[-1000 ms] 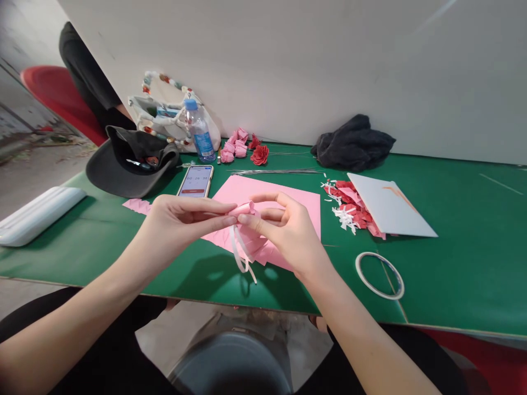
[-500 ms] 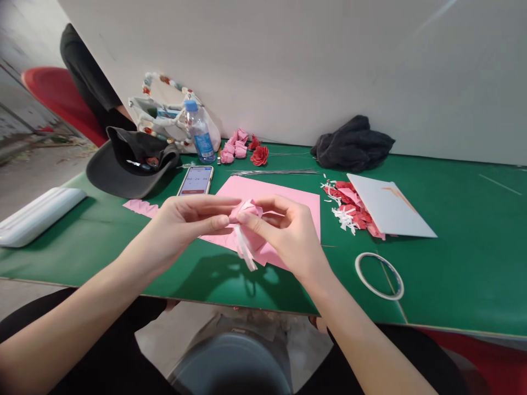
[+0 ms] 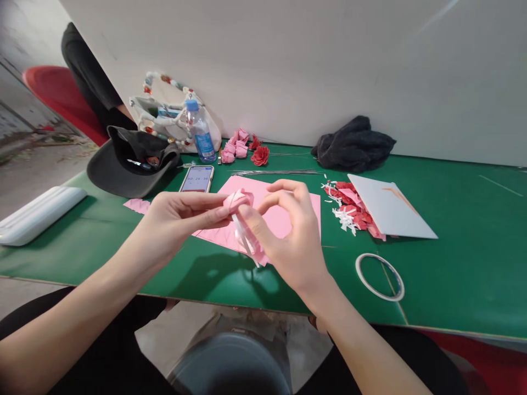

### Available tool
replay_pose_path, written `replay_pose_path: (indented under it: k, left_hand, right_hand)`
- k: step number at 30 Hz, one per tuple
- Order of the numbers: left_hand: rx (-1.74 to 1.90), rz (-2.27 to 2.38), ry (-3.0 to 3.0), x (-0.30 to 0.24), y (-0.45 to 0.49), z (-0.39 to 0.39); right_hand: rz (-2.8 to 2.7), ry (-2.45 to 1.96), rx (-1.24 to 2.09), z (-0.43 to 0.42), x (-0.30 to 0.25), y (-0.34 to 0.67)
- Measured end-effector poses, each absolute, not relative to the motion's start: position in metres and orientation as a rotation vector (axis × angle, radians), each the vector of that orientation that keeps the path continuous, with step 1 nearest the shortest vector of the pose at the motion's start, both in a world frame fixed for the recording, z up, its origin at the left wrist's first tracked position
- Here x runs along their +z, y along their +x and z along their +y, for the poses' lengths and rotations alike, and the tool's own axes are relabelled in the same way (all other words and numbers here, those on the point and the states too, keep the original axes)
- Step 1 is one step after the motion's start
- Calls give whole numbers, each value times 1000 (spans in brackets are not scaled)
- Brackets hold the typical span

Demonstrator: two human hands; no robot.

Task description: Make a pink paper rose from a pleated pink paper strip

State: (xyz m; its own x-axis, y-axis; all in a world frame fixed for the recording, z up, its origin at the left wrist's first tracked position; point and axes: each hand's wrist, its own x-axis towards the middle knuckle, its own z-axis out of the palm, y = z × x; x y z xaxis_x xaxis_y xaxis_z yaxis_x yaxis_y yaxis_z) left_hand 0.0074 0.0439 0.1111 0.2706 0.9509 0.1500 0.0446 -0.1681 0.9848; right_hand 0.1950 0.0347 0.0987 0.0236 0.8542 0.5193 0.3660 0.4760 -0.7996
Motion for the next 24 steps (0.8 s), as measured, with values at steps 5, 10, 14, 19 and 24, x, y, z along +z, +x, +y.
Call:
replay_pose_path:
  k: [5, 10, 14, 19, 24]
  left_hand:
    - [1060, 908, 1456, 114, 6, 43]
    - [1122, 948, 1424, 113, 3, 46]
    - [1164, 963, 1407, 115, 2, 46]
    - [1052, 923, 1403, 118, 3, 44]
    - [980, 934, 1417, 118, 3, 43]
  right_hand:
    - [-1813, -1115, 603, 30, 106, 196]
    - [-2026, -1336, 784, 36, 117, 218]
    - [-2207, -1555, 961, 44, 126, 242]
    - [-1877, -1331, 1057, 51, 121, 241]
    - [-1756, -1093, 1238, 48, 111, 213]
